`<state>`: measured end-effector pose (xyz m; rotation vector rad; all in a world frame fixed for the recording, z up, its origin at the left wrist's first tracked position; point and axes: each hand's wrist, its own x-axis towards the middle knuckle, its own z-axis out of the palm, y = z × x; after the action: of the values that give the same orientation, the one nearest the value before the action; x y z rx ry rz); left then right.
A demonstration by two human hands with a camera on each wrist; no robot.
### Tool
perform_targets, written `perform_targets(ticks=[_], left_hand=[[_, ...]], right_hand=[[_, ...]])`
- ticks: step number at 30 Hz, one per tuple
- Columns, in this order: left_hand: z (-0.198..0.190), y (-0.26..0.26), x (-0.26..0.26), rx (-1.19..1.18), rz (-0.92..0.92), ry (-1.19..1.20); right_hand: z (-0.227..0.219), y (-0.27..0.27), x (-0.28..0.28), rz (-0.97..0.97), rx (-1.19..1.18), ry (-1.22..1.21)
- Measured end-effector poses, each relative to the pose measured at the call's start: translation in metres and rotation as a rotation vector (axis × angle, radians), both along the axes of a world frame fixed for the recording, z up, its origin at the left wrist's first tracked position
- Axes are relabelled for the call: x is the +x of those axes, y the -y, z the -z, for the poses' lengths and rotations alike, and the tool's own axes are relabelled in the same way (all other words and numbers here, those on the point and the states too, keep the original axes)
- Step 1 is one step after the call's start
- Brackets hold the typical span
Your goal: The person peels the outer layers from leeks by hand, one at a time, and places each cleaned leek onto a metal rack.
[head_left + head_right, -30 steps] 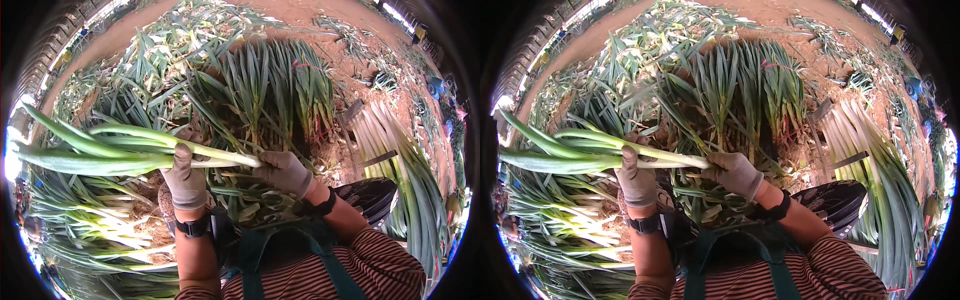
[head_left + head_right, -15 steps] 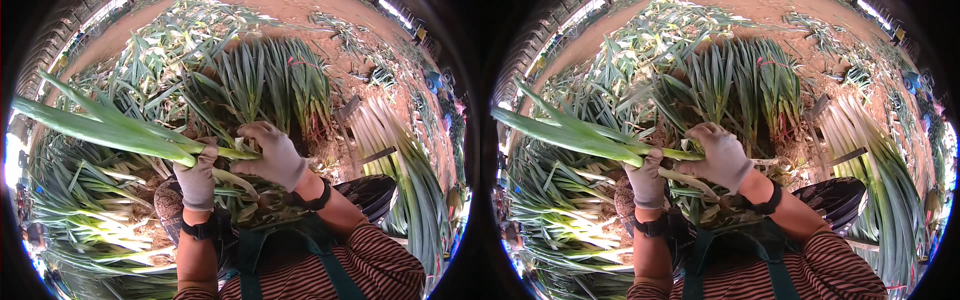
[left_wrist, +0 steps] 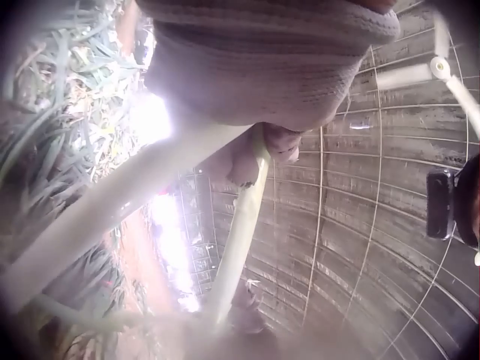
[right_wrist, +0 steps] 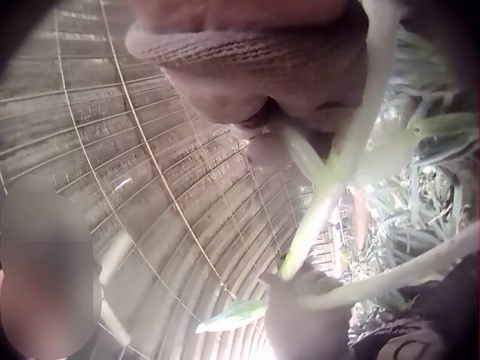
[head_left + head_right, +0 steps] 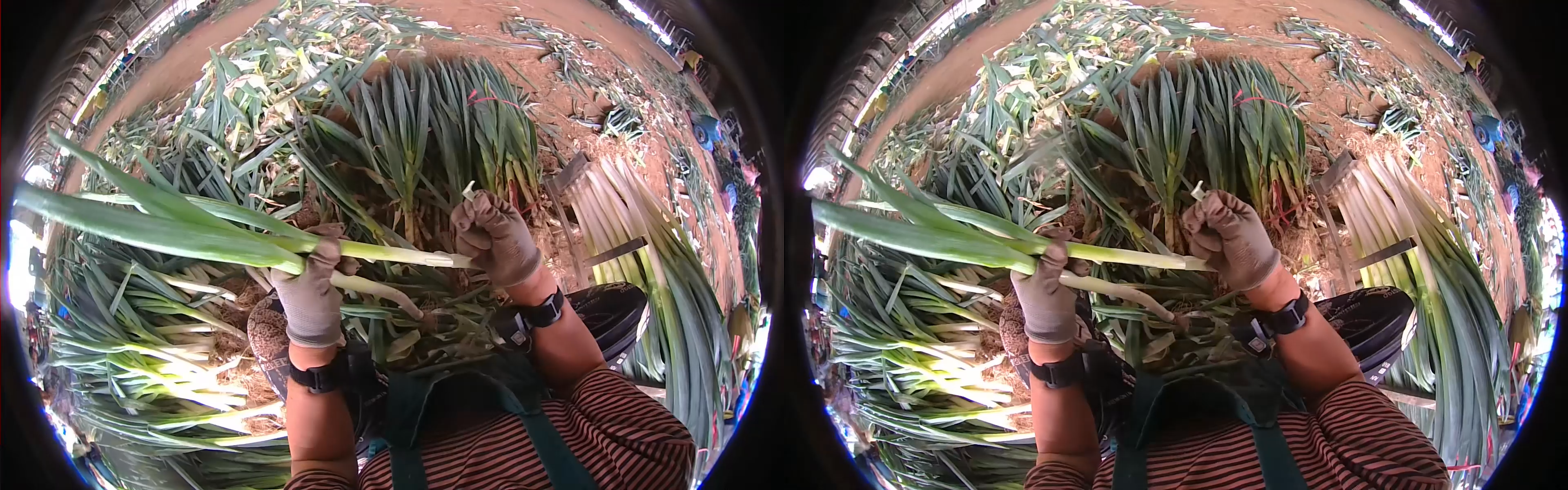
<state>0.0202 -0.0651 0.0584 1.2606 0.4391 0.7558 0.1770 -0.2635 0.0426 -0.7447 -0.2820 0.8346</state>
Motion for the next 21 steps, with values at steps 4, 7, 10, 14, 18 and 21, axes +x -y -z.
perform_targets(ticks=[4,7,10,14,18,21], left_hand=[[0.001,-0.018,-0.003,-0.124,-0.225,0.034],[-0.016,-0.033,-0.014,-0.119,-0.340,-0.004],[-0.011,-0.045,-0.025,-0.177,-0.440,-0.008],[-0.007,-0.038,-0.020,-0.251,-0.410,0.021],[-0.025,-0.019,-0.006,-0.383,-0.406,0.077],[-0.021,-0.017,-0.002,-0.375,-0.361,0.103]], right_hand=[[0.033,0.043,0.027,0.270,-0.425,0.647],[0.047,0.130,0.076,0.500,-0.741,0.797],[0.047,0.217,0.113,0.731,-0.480,0.041],[-0.012,0.110,0.042,0.405,-0.768,0.698],[0.005,0.029,0.019,0.087,-0.533,0.637],[0.001,-0.012,0.007,-0.041,-0.296,0.392]])
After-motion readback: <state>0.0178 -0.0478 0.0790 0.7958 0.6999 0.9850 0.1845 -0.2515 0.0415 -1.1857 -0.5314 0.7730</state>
